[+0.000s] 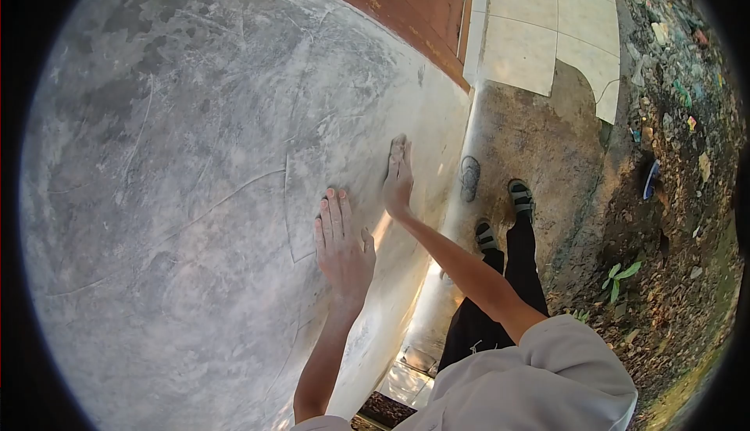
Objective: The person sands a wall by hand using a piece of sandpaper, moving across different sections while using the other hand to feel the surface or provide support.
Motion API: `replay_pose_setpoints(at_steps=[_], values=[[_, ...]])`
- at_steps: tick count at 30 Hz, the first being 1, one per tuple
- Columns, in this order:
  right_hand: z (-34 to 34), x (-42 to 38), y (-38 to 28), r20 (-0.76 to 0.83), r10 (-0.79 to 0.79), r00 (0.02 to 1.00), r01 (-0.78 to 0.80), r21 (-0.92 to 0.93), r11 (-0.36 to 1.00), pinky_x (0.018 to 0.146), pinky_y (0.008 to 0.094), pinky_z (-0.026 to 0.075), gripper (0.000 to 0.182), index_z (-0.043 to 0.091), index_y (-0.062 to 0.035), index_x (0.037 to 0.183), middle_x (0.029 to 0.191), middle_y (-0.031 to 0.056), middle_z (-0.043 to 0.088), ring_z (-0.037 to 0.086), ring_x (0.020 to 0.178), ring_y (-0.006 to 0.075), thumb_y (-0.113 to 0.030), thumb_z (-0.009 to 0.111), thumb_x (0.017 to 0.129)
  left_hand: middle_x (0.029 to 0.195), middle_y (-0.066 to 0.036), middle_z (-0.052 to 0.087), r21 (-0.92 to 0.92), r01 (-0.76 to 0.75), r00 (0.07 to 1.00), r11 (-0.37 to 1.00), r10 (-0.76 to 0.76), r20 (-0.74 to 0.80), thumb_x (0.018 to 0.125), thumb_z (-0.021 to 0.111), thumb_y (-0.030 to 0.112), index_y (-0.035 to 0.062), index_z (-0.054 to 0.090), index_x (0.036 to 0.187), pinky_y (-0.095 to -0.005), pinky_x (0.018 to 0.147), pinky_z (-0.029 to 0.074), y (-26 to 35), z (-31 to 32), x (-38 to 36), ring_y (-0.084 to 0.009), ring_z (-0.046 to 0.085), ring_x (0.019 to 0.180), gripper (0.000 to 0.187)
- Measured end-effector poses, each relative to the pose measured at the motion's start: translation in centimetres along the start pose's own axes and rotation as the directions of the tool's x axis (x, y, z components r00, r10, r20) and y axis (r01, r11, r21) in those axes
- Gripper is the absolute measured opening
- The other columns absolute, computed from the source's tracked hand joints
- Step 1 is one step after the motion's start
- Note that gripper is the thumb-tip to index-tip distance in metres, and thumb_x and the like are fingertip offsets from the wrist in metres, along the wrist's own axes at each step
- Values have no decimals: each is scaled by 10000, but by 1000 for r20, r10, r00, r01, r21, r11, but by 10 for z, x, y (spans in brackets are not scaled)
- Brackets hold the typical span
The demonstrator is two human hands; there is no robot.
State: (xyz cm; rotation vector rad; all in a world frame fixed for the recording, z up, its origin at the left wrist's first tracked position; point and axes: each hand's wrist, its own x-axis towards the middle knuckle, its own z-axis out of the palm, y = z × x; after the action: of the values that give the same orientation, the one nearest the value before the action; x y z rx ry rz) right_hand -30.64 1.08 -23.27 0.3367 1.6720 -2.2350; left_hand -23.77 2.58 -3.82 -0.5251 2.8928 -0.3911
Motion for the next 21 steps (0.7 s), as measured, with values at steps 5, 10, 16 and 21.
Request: replay_pose_setpoints(at_steps=[5,10,16,21], values=[[-14,158,42,-98,225,969,-231,-52,972,1167,371,249,520,425,42,1419,1513,239,362,318,1424,348,-315,376,1044,1586,-126,278,1,13,1000,1000,-13,-9,824,644,162,48,306,1515,-432,1169,266,-1,-4,2,-301,309,1441,778],[11,89,-26,-121,73,990,-56,143,988,1171,364,246,480,433,53,1413,1525,210,363,292,1442,334,-244,402,1037,1588,-112,279,2,45,999,999,-45,17,826,644,170,49,302,1517,-432,1167,271,5,-8,4,-292,310,1441,781],[21,46,-75,-44,-205,978,203,-35,978,1170,397,232,443,443,33,1419,1553,192,322,231,1467,336,-189,375,1042,1581,-111,296,-45,48,999,998,-47,12,821,615,146,55,299,1520,-446,1162,275,5,-10,16,-290,316,1438,773],[3,173,13,-200,308,930,-331,-89,940,1144,373,280,475,450,46,1404,1514,223,369,355,1396,351,-248,377,1037,1584,-112,289,-65,44,999,997,-45,-25,807,587,117,62,302,1521,-455,1162,272,7,-15,30,-294,313,1440,770]])
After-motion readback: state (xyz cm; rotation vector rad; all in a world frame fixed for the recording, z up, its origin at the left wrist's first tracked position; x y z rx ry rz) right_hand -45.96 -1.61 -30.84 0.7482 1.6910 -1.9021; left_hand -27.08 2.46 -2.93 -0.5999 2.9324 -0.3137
